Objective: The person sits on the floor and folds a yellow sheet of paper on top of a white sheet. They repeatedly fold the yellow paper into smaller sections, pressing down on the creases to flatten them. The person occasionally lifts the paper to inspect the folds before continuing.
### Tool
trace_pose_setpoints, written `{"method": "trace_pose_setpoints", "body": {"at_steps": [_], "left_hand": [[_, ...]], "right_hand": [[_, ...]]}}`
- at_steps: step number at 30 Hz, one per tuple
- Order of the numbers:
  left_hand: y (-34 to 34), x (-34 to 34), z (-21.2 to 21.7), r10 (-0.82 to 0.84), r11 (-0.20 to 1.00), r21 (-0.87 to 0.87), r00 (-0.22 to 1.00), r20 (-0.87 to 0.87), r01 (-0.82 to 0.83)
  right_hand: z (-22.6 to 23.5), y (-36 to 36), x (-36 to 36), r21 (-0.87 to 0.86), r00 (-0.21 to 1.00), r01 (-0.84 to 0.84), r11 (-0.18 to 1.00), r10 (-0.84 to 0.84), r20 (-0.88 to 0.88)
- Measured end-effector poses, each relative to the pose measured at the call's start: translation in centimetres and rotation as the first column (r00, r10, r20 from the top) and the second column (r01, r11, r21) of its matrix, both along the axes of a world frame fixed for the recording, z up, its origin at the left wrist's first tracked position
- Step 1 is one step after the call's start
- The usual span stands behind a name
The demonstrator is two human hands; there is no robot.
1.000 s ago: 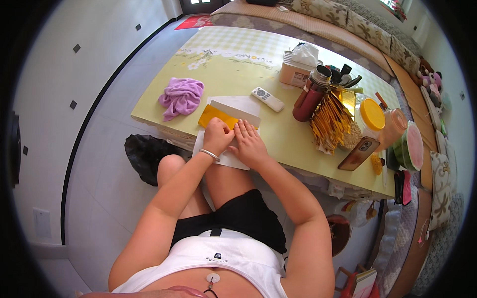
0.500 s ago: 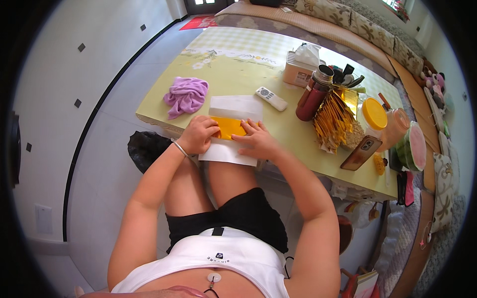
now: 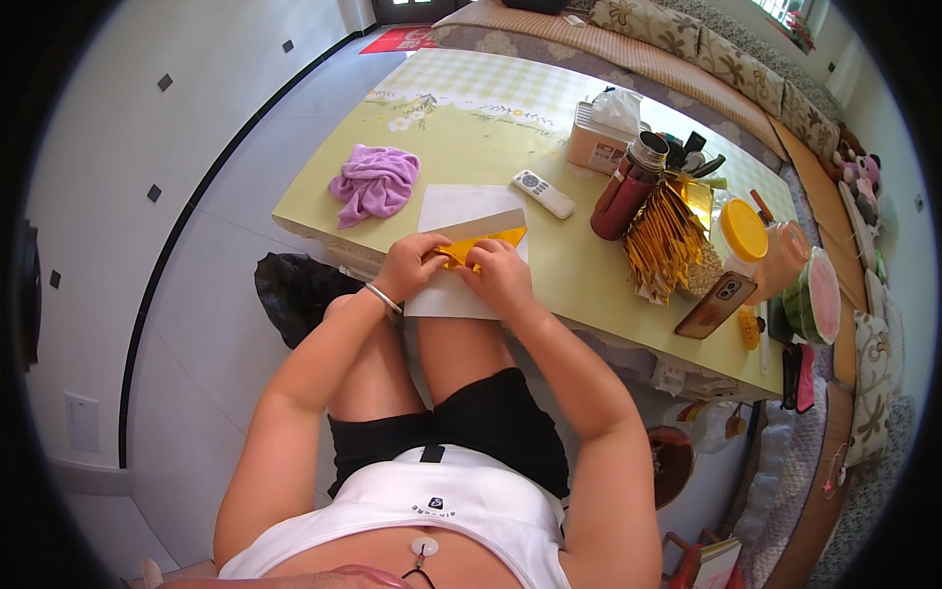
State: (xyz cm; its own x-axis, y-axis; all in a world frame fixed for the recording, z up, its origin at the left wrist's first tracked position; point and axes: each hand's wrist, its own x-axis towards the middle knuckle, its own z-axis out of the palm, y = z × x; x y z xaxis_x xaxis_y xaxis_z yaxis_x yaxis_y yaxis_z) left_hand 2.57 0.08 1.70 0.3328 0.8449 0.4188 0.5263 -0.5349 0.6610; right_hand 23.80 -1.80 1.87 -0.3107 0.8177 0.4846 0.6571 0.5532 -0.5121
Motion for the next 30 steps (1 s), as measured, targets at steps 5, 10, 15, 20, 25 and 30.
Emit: {"method": "trace_pose_setpoints", "body": {"at_steps": [5, 10, 15, 20, 25, 30], "left_hand": [[1.5, -1.3, -1.8, 0.167, 0.981, -0.105, 0.986, 0.028, -0.163], [1.4, -0.5, -1.3, 0.200, 0.979, -0.036, 0.978, -0.063, -0.203], [1.4, -0.1, -1.1, 0.223, 0.973, -0.040, 0.971, -0.089, -0.227], [1.6, -0.1, -1.1, 0.215, 0.975, -0.031, 0.971, -0.105, -0.220], [1.7, 0.2, -1.5, 0.289, 0.954, 0.119, 0.949, -0.130, -0.274], [0.7, 0.5, -0.6, 0.258, 0.872, 0.485, 0.904, -0.340, -0.066]], "right_hand": [[-1.7, -0.1, -1.1, -0.008, 0.986, 0.150, 0.989, -0.150, -0.076], [-1.2, -0.2, -1.3, -0.026, 0.980, 0.197, 0.980, -0.196, 0.008], [-0.6, -0.4, -1.4, 0.009, 0.981, 0.183, 0.983, -0.183, 0.062], [-0.5, -0.3, -1.5, 0.053, 0.971, 0.128, 0.990, -0.136, 0.194], [-1.2, 0.2, -1.5, 0.143, 0.960, 0.074, 0.987, -0.110, 0.256], [-1.3, 0.2, -1.6, 0.166, 0.936, 0.085, 0.983, -0.136, 0.325]]}}
